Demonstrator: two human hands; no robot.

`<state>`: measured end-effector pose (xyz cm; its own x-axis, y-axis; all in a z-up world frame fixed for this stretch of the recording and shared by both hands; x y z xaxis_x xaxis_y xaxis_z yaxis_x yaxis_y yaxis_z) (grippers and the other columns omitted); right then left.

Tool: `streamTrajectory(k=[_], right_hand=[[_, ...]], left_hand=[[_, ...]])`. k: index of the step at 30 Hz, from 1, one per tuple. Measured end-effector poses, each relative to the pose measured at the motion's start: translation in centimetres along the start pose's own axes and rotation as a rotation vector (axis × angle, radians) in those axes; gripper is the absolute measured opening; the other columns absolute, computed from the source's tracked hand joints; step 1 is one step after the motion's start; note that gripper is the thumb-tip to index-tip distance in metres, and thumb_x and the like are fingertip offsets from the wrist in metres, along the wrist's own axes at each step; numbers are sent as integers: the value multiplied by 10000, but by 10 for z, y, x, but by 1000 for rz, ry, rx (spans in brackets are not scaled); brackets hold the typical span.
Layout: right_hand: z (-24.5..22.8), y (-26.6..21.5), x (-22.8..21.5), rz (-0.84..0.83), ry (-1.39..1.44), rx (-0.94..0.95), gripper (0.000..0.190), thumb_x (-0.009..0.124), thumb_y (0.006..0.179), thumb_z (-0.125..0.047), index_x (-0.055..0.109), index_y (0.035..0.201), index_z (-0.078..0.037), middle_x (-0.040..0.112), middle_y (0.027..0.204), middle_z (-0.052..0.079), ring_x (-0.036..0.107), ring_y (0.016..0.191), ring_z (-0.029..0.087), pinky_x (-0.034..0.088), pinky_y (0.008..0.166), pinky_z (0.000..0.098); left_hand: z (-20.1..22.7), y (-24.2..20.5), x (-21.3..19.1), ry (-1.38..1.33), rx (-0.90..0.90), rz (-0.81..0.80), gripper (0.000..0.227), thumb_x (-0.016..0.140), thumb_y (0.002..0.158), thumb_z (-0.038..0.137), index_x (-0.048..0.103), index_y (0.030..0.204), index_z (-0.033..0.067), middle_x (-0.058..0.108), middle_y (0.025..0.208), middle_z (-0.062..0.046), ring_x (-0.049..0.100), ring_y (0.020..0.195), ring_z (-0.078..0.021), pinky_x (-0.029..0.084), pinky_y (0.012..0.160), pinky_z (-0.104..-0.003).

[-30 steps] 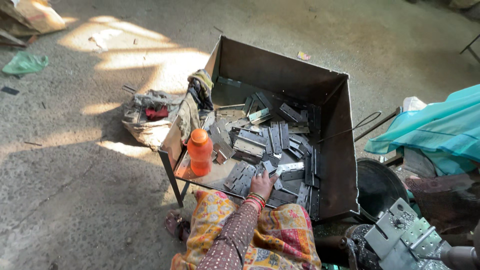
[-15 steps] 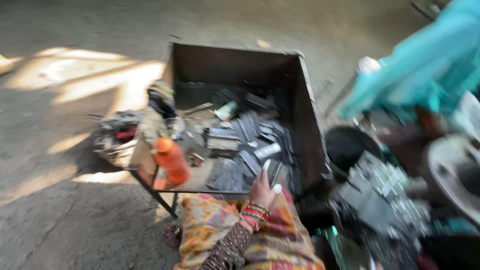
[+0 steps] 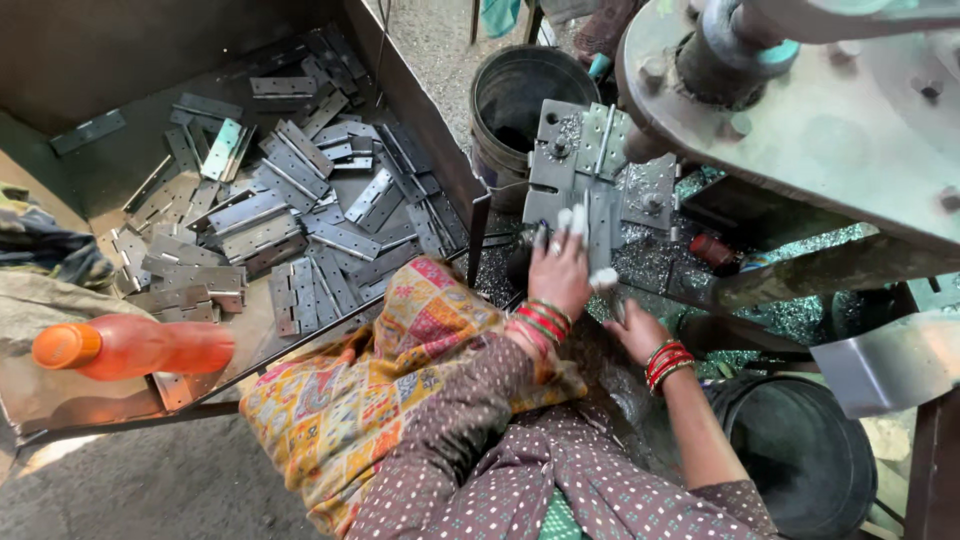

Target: The person sits on the ground and repeatedly picks up metal plates from a bin, places them under a punching machine, and operates the lever to punch holes. The processed plates are returned to the bin after each cycle.

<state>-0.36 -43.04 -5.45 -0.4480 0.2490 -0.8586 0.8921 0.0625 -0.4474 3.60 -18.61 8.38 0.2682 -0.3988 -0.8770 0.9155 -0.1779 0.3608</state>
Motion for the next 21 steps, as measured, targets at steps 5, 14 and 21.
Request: streamTrajectory(k=[5,14,21], right_hand=[[-29,-10,-24,-73,-19,51,559,627,951,-476,460,1230,-21,708,1019,318,681,1001,507,528,850,574],[-42,-19,-44,-147,-97,55,610,626,953,-479,418,1269,-1,720,1002,315,695,979,498,538,857,564],[-51,-22,-49,-104,-113,82,592,642,940,-493,430,1215,-14,721,985,314,700,956,496,549,830,562]], left_hand=[[9,-16,22,5,62,-62,581,540,973,564,710,1243,79,462,1602,-91,396,1505,-278,235,1246,-562],[5,34,21,31,4,-312,778,506,875,728,682,1266,78,424,1555,-102,330,1464,-285,183,1188,-594],[-6,48,27,39,-37,-447,757,588,860,706,668,1299,95,428,1550,-60,342,1478,-289,171,1209,-624]])
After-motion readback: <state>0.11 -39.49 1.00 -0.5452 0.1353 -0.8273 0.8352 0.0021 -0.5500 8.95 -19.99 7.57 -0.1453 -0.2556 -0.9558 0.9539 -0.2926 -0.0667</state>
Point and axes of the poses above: each hand's wrist, its own y-axis towards the middle knuckle, its own x-axis out of the palm, z = x × y, the point moved 2 cm from there along y, towards the middle knuckle
